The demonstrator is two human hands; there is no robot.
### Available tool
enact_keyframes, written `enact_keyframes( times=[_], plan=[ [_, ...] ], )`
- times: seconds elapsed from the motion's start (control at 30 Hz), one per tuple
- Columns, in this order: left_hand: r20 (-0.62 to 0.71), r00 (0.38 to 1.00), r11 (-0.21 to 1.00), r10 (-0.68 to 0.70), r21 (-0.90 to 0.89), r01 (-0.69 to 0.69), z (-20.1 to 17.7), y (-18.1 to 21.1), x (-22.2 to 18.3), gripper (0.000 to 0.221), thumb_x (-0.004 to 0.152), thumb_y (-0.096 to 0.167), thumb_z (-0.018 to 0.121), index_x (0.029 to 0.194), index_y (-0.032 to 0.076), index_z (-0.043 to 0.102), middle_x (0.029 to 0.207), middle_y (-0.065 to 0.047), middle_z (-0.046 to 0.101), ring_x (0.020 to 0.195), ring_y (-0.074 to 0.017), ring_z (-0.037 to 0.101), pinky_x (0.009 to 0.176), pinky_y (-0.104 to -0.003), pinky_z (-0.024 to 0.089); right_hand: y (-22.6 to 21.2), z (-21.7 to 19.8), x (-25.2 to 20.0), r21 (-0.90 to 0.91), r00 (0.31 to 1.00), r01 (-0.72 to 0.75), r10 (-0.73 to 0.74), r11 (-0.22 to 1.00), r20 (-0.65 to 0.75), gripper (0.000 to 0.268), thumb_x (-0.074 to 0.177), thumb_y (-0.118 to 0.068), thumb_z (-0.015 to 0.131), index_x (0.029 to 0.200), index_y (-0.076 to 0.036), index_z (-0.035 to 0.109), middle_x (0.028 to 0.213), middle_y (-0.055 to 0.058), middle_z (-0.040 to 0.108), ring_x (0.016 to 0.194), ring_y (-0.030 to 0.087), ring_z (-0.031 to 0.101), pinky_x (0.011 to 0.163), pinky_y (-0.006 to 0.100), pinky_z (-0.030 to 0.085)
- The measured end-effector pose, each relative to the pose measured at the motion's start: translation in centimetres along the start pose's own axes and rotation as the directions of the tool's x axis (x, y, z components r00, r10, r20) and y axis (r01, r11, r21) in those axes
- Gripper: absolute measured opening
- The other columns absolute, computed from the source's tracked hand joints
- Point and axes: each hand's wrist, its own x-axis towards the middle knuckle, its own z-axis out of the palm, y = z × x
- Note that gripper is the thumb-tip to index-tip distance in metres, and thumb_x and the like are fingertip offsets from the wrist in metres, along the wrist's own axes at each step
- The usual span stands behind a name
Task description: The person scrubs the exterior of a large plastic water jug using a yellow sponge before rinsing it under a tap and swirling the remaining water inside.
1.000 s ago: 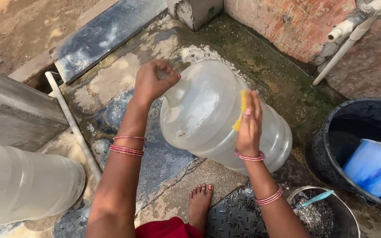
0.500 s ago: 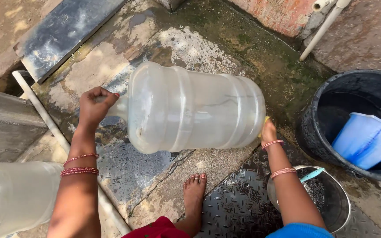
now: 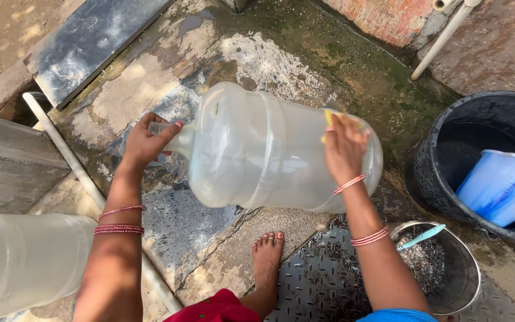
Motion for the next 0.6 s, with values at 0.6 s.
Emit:
enact_keyframes(
  times=[0.6],
  plan=[
    [0.051, 0.968, 0.968, -0.244, 0.074, 0.24, -0.6, -5.0, 1.0, 0.102, 0.08, 0.059, 0.07, 0.15, -0.006, 0.035, 0.065, -0.014, 0.063, 0.05, -0.0171, 0.053, 0.045, -0.032, 0.039, 7.4, 1.3, -3.0, 0.329, 0.96, -0.195, 0.248, 0.924, -0.128, 0.063, 0.108, -0.04, 0.027, 0.163, -0.011, 0.027, 0.168, 0.017, 0.027, 0.158, 0.037, 0.018, 0.128, 0.055, 0.006]
  ],
)
